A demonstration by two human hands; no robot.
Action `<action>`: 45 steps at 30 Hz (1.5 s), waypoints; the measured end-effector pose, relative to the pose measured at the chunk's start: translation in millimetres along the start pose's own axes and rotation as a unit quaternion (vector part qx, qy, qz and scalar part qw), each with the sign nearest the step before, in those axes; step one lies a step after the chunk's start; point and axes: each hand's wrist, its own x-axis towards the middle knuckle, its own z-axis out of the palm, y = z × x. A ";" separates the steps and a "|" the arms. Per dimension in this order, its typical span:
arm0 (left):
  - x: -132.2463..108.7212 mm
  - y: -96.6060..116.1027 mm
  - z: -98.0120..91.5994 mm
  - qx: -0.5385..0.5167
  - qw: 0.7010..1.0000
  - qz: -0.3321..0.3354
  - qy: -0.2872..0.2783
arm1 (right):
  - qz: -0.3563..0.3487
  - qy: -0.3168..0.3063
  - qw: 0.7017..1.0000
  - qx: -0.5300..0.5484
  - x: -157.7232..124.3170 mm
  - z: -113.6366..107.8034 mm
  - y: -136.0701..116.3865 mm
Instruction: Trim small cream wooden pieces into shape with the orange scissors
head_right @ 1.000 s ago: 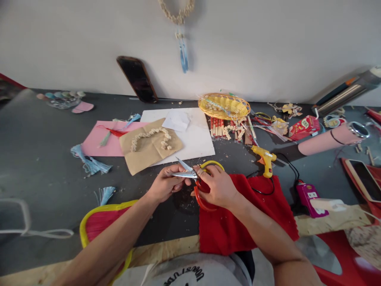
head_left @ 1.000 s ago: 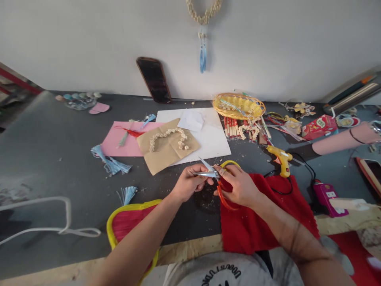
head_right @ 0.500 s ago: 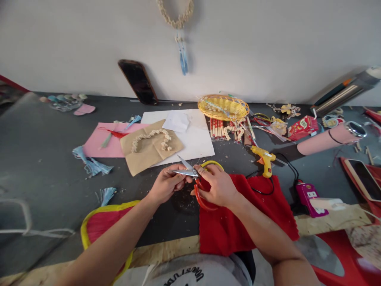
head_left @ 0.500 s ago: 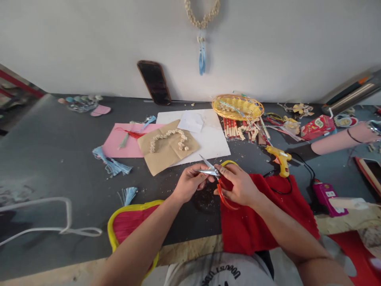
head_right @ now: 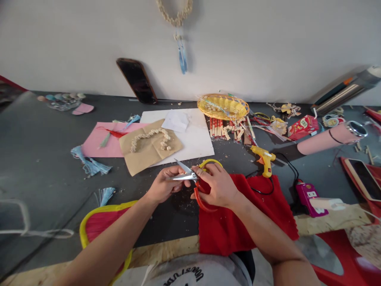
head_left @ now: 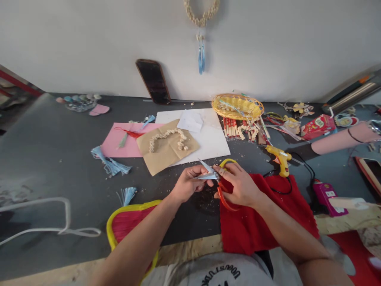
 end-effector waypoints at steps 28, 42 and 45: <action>-0.6 -1.1 -1.6 0.035 0.999 0.003 -0.016 | 0.002 -0.009 1.000 0.009 0.6 -2.3 -0.6; 1.0 -3.6 -0.8 0.029 0.999 0.033 -0.004 | 0.038 -0.007 0.999 0.011 -1.1 4.9 -5.2; 0.7 -3.7 -1.0 0.045 0.998 0.044 -0.010 | 0.039 -0.010 0.999 0.033 -1.0 2.6 -5.6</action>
